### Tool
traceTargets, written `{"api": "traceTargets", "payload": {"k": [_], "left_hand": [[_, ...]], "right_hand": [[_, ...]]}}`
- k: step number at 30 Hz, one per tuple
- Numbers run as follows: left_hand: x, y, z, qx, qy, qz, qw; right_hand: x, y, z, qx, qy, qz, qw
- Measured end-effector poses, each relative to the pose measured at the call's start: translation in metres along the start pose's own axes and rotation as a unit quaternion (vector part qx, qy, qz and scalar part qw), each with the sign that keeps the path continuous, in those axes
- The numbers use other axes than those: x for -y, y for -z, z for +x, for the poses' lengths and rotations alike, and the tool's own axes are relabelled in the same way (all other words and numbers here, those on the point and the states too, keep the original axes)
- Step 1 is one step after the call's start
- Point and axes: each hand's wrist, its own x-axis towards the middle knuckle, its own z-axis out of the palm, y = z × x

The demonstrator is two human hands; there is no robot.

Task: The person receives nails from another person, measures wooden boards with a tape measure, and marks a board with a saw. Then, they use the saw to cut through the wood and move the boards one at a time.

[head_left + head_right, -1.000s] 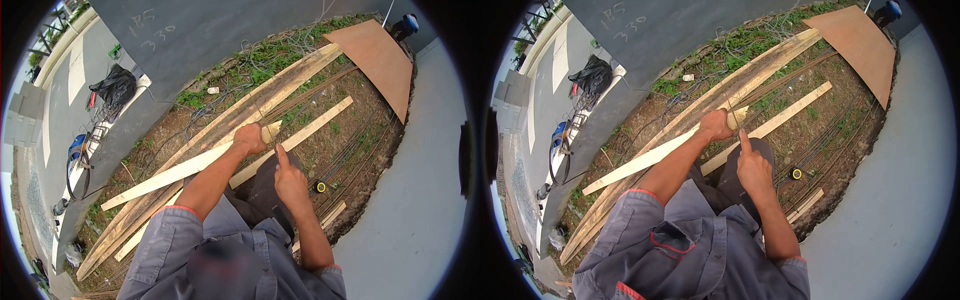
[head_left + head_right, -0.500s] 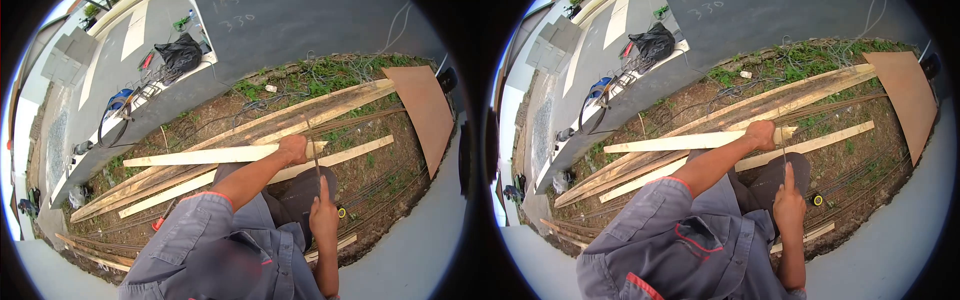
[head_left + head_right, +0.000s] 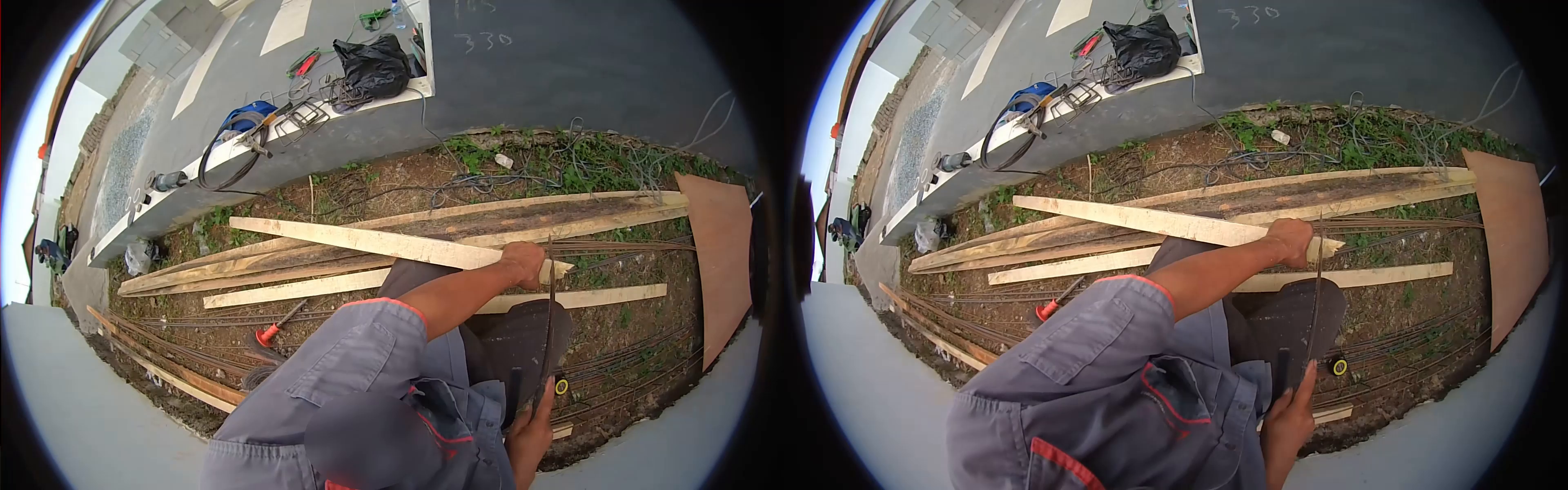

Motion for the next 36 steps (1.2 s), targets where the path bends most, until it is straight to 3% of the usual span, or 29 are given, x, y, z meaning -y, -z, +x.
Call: {"api": "traceTargets", "payload": {"k": [1,3,5,7,10,13,16,19,22,25,26,28,29,31,34,36], "left_hand": [[0.002,-0.006,0.001,0.003,-0.011,0.004,1.000],[0.005,0.004,0.015,-0.026,0.028,-0.002,0.999],[0.003,0.008,0.012,-0.034,0.018,0.013,0.999],[0.003,0.015,0.003,-0.042,0.019,0.019,0.999],[0.005,0.026,0.004,0.000,0.034,0.006,0.999],[0.004,0.006,0.010,-0.018,0.021,0.006,1.000],[-0.005,0.003,0.005,0.015,0.022,0.016,1.000],[-0.006,0.026,-0.011,0.024,0.016,0.009,1.000],[0.004,0.015,0.002,-0.011,0.020,0.000,1.000],[-0.001,0.007,0.003,-0.016,0.025,0.012,0.999],[0.001,0.010,0.008,-0.015,0.036,0.017,0.999],[-0.004,0.026,0.005,-0.003,0.037,0.025,0.999],[-0.008,0.021,-0.002,-0.041,0.028,0.027,0.998],[-0.004,0.027,-0.005,0.010,0.049,0.040,0.998],[0.001,0.013,0.001,-0.008,0.047,0.060,0.997],[-0.003,0.010,0.006,0.007,0.040,0.053,0.998]], "right_hand": [[0.006,0.007,-0.005,-0.026,0.012,-0.010,1.000],[0.023,0.012,0.037,0.075,-0.071,0.031,0.994],[0.018,-0.018,0.097,0.095,-0.095,0.018,0.991],[0.018,-0.036,0.126,0.020,0.019,-0.002,1.000],[0.010,-0.001,0.038,0.038,-0.039,0.035,0.998],[0.013,0.012,0.009,0.030,-0.056,0.044,0.997],[0.017,-0.024,0.110,0.058,-0.060,0.013,0.996],[0.020,-0.030,0.136,0.049,-0.001,0.003,0.999],[0.017,0.010,0.050,0.094,-0.062,-0.004,0.994],[0.018,0.026,0.016,0.093,-0.077,0.007,0.993],[0.016,0.018,0.028,0.102,-0.091,0.041,0.990],[0.012,-0.026,0.095,0.036,-0.014,0.012,0.999],[0.010,-0.045,0.131,0.019,-0.005,-0.010,1.000],[0.004,-0.051,0.148,0.041,0.013,-0.020,0.999],[0.015,0.000,0.059,0.090,-0.055,0.011,0.994],[0.006,0.006,0.012,0.067,-0.058,0.027,0.996]]}}
